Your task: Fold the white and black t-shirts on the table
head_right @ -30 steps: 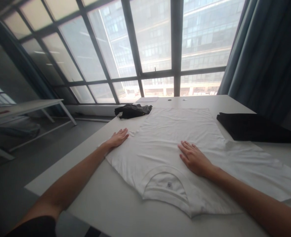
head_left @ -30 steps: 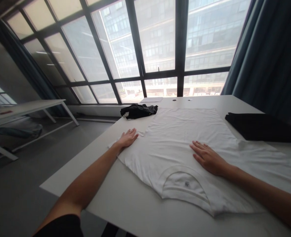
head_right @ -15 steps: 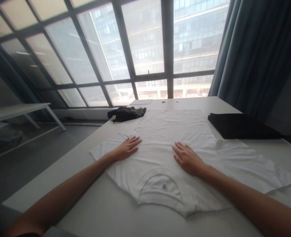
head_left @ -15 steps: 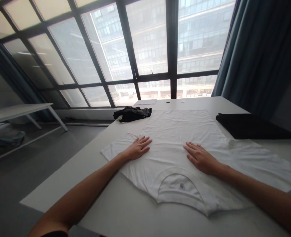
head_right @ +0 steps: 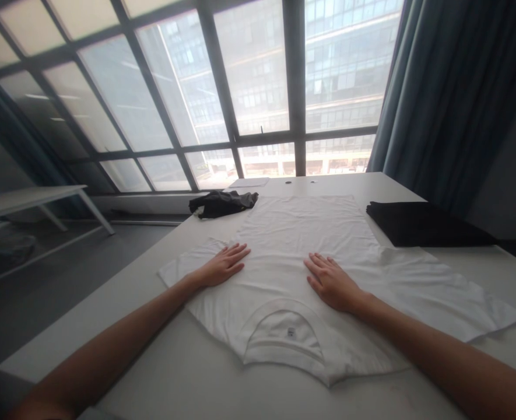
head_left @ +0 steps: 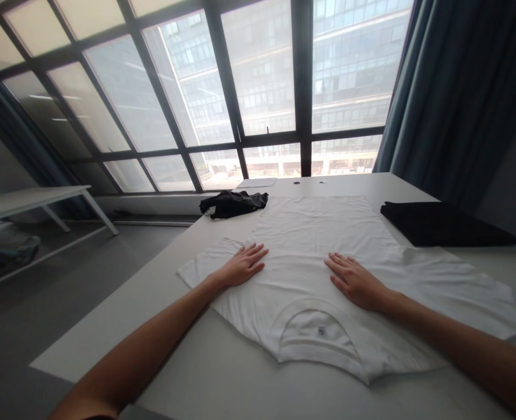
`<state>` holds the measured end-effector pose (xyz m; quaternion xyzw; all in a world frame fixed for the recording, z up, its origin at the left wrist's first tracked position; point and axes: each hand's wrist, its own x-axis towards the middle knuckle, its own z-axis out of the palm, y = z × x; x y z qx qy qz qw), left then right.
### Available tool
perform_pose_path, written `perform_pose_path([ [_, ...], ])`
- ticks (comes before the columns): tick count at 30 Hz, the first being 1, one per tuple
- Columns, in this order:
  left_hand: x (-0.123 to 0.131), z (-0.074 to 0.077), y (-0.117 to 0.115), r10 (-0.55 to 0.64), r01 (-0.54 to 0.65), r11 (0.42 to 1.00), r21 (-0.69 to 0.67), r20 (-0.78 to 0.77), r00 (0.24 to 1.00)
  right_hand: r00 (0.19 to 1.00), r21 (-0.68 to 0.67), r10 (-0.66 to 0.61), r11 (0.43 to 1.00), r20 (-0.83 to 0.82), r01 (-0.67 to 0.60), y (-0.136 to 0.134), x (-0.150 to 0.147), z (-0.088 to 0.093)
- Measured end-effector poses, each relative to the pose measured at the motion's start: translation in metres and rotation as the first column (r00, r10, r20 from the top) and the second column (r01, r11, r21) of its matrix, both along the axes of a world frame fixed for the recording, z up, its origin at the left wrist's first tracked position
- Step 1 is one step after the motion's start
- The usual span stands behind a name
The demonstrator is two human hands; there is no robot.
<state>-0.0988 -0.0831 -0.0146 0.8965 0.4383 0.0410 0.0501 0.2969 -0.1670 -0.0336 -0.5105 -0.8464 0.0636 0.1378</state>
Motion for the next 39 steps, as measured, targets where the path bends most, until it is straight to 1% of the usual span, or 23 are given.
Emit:
perform_pose_path([
  [8, 0.000, 0.000, 0.000, -0.005, 0.005, 1.000, 0.005, 0.002, 1.000, 1.000, -0.017, 0.002, 1.000, -0.023, -0.003, 0.000, 0.000, 0.001],
  [18, -0.014, 0.003, 0.014, 0.045, -0.045, 0.999, -0.003, -0.039, 0.998, 1.000, -0.022, -0.002, 1.000, -0.017, 0.001, -0.001, -0.001, 0.002],
  [23, -0.016, 0.005, 0.013, 0.040, -0.041, 0.999, -0.001, -0.072, 0.997, 1.000, -0.024, -0.005, 1.000, -0.009, 0.005, -0.001, -0.001, 0.003],
  [25, -0.014, 0.009, 0.007, 0.003, -0.004, 1.000, -0.006, -0.084, 0.997, 1.000, -0.024, -0.006, 1.000, -0.013, 0.006, -0.001, 0.000, 0.002],
  [27, -0.008, 0.015, -0.002, -0.068, 0.067, 0.998, -0.014, -0.084, 0.994, 1.000, -0.023, -0.006, 1.000, -0.022, 0.005, 0.000, 0.000, 0.001],
  [31, 0.016, 0.025, -0.028, -0.251, 0.249, 0.967, -0.059, -0.021, 0.968, 1.000, -0.022, 0.000, 1.000, -0.025, 0.000, 0.000, 0.000, 0.000],
  [34, 0.035, 0.027, -0.045, -0.349, 0.349, 0.932, -0.099, 0.009, 0.937, 1.000, -0.023, -0.005, 1.000, -0.010, 0.005, 0.000, -0.001, 0.001],
  [36, 0.042, 0.026, -0.050, -0.373, 0.371, 0.921, -0.123, 0.009, 0.928, 1.000, -0.024, -0.007, 1.000, -0.006, 0.007, 0.000, -0.001, 0.001],
  [39, 0.045, 0.026, -0.052, -0.367, 0.364, 0.922, -0.135, 0.002, 0.930, 1.000, -0.026, -0.006, 1.000, -0.013, 0.006, 0.000, -0.001, 0.001],
])
